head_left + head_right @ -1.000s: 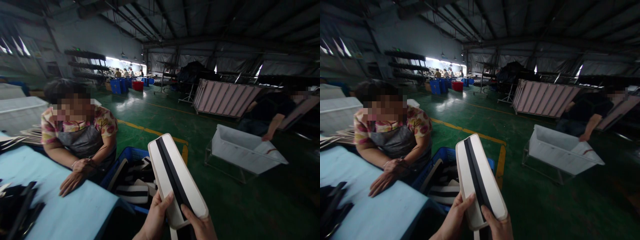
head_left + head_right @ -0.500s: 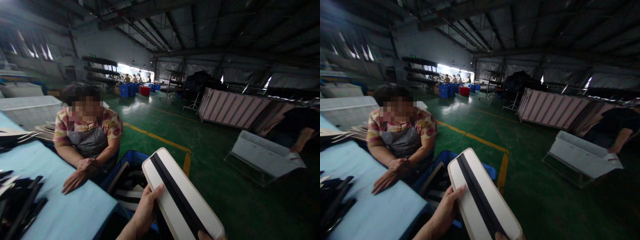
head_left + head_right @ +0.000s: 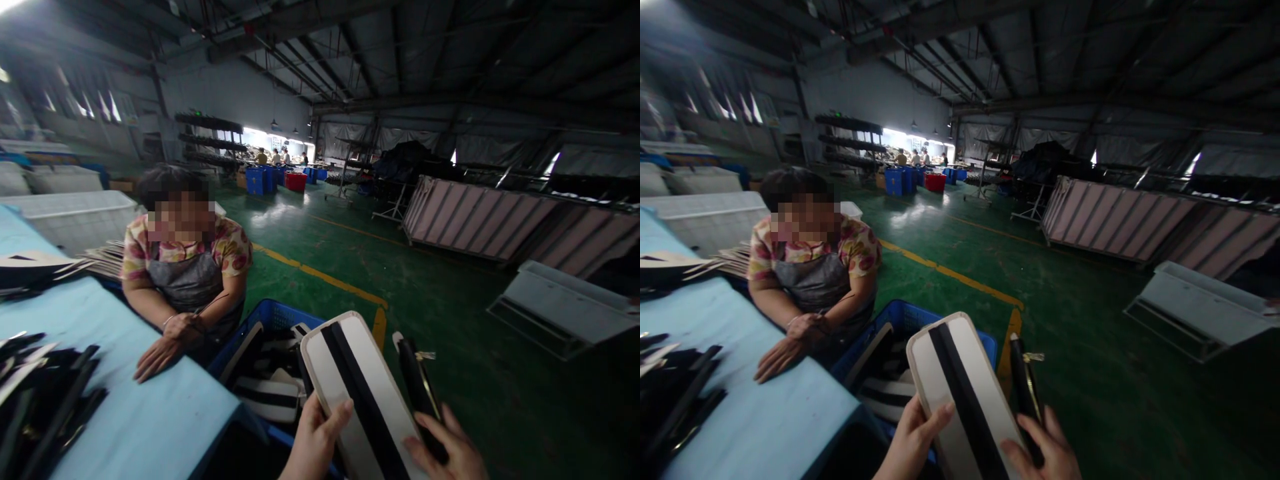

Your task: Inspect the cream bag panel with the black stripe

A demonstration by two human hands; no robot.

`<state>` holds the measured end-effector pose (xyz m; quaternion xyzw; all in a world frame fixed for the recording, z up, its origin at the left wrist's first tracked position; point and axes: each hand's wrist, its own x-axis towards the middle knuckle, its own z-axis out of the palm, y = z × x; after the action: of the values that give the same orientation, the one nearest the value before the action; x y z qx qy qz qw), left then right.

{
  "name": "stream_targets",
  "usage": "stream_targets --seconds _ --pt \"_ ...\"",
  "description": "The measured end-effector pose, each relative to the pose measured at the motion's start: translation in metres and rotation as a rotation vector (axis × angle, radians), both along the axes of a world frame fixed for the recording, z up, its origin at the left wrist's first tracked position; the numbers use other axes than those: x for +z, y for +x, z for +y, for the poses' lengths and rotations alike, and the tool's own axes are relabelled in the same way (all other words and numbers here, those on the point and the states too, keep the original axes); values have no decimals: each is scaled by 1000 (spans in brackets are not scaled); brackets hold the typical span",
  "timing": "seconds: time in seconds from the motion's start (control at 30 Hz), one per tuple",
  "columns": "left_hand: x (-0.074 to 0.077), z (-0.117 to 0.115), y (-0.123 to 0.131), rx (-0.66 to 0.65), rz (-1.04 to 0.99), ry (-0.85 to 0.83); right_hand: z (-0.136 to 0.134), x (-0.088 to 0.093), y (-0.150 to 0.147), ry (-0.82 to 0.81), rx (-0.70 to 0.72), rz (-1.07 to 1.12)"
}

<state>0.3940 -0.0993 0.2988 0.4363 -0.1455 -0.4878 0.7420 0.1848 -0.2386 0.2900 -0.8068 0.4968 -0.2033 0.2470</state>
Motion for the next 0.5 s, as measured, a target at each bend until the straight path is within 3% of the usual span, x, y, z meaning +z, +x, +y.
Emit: stream_targets --seconds 0.2,0.4,0.5 --pt "-3 5 -2 32 -174 7 27 5 45 20 323 33" --pt "-9 7 -5 139 -471 -5 36 -20 68 -35 339 -161" --pt "-14 9 -7 170 -650 21 34 -22 82 -36 377 -183"
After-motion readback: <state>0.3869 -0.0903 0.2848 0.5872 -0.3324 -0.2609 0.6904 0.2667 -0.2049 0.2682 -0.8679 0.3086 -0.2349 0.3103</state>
